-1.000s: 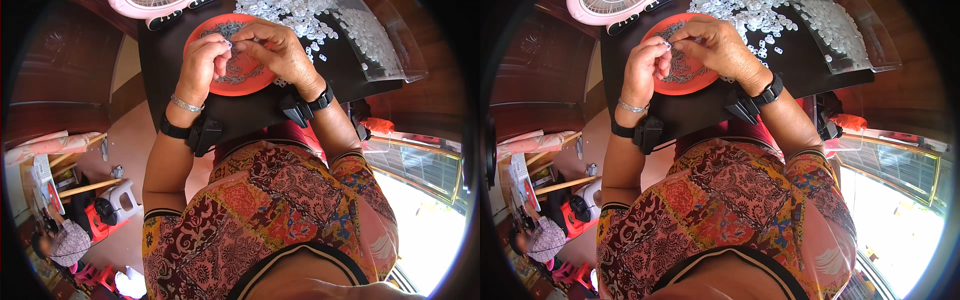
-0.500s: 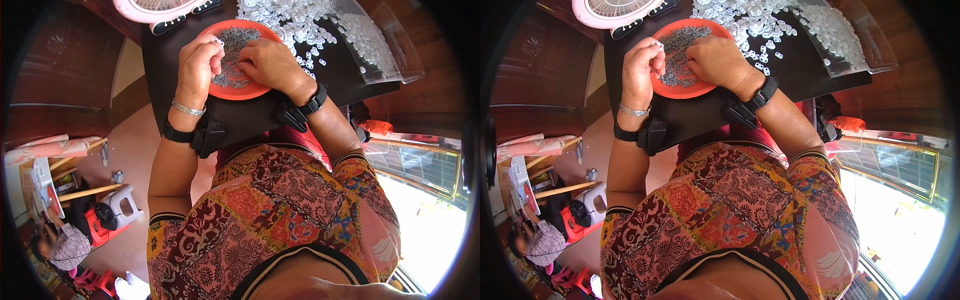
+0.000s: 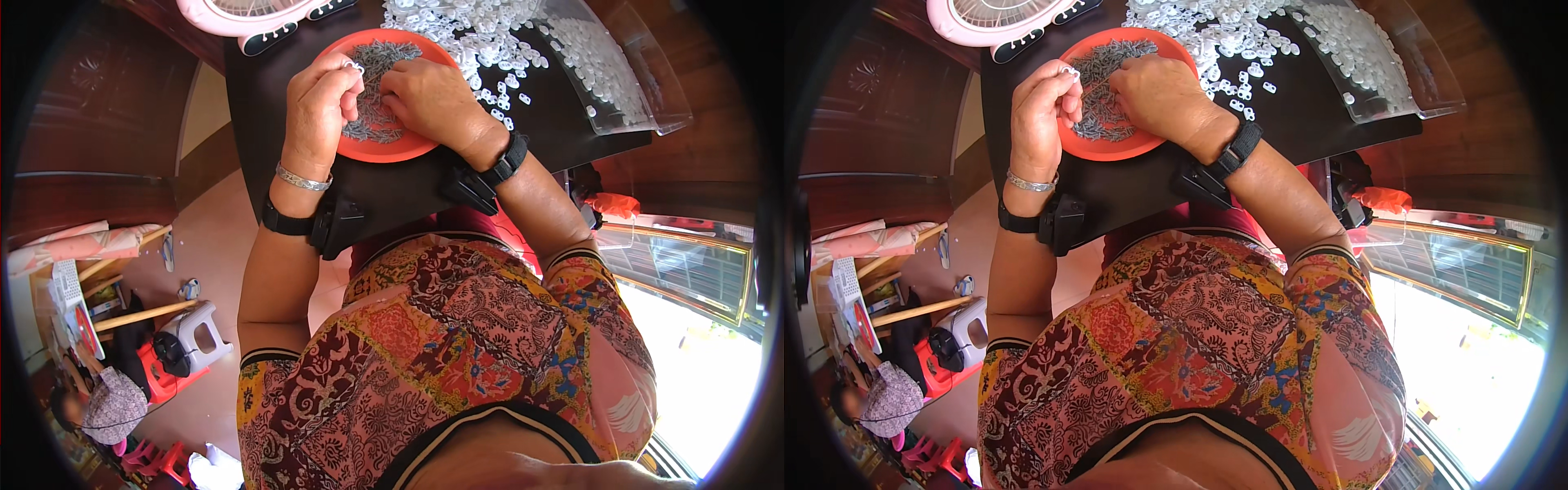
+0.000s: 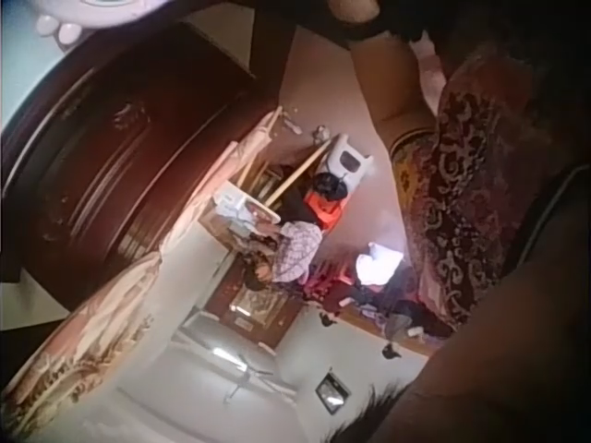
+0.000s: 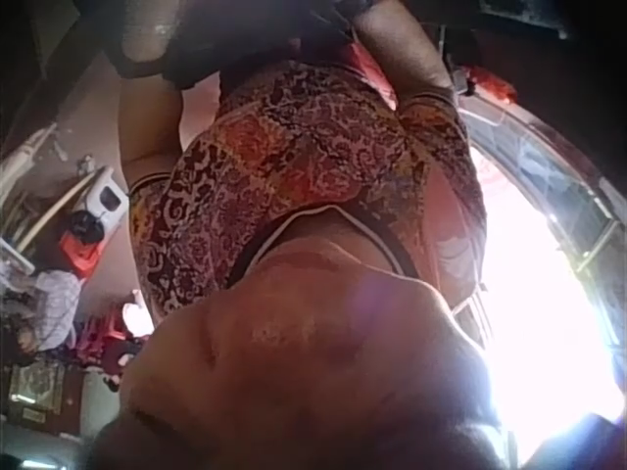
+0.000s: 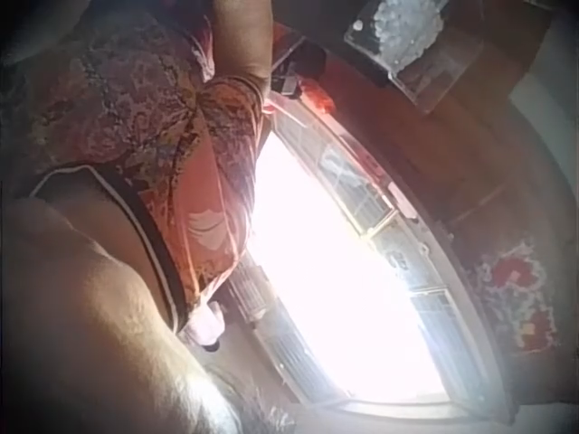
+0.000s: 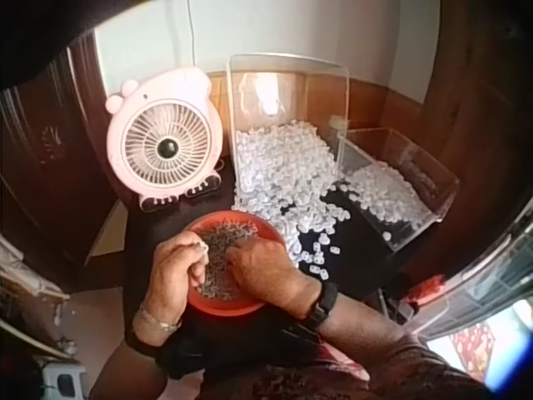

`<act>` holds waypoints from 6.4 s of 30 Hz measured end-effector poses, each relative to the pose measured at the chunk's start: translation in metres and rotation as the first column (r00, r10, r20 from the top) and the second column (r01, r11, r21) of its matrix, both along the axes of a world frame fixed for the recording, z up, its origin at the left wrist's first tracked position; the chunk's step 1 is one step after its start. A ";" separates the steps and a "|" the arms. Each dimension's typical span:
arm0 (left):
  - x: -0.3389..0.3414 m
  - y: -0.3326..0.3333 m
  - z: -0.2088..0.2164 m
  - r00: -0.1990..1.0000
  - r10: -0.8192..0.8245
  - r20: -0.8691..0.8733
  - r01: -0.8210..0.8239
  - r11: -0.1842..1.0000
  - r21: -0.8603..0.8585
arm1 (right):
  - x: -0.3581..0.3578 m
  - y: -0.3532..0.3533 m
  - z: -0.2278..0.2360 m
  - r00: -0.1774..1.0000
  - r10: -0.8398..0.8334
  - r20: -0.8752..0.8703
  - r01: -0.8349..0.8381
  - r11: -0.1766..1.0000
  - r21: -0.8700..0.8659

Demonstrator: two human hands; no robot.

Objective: Assembling small white plastic components by inserting metal pins into them.

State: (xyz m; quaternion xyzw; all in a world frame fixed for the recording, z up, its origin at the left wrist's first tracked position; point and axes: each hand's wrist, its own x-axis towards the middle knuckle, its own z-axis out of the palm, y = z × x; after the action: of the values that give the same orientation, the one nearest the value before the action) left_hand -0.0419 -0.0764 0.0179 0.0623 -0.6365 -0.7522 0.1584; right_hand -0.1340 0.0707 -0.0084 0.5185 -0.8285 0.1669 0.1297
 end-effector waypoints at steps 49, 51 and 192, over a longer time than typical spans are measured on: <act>0.000 0.005 0.001 0.999 -0.047 0.028 0.049 0.995 -0.084 | -0.001 0.004 0.004 0.998 0.063 0.031 -0.057 0.986 -0.156; 0.001 0.006 0.001 0.998 -0.053 0.020 0.054 0.995 -0.088 | -0.003 0.005 0.009 0.963 0.107 0.247 -0.044 0.968 -0.246; 0.005 0.025 -0.001 0.989 -0.143 -0.028 0.144 0.990 0.013 | -0.042 0.098 0.046 0.659 0.076 0.748 0.277 0.900 -0.336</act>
State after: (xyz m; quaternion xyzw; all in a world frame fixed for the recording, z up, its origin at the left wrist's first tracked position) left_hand -0.0369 -0.0514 0.0171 0.0071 -0.6316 -0.7672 0.1121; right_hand -0.1760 0.1687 0.0376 0.3154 -0.7794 0.5315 -0.1026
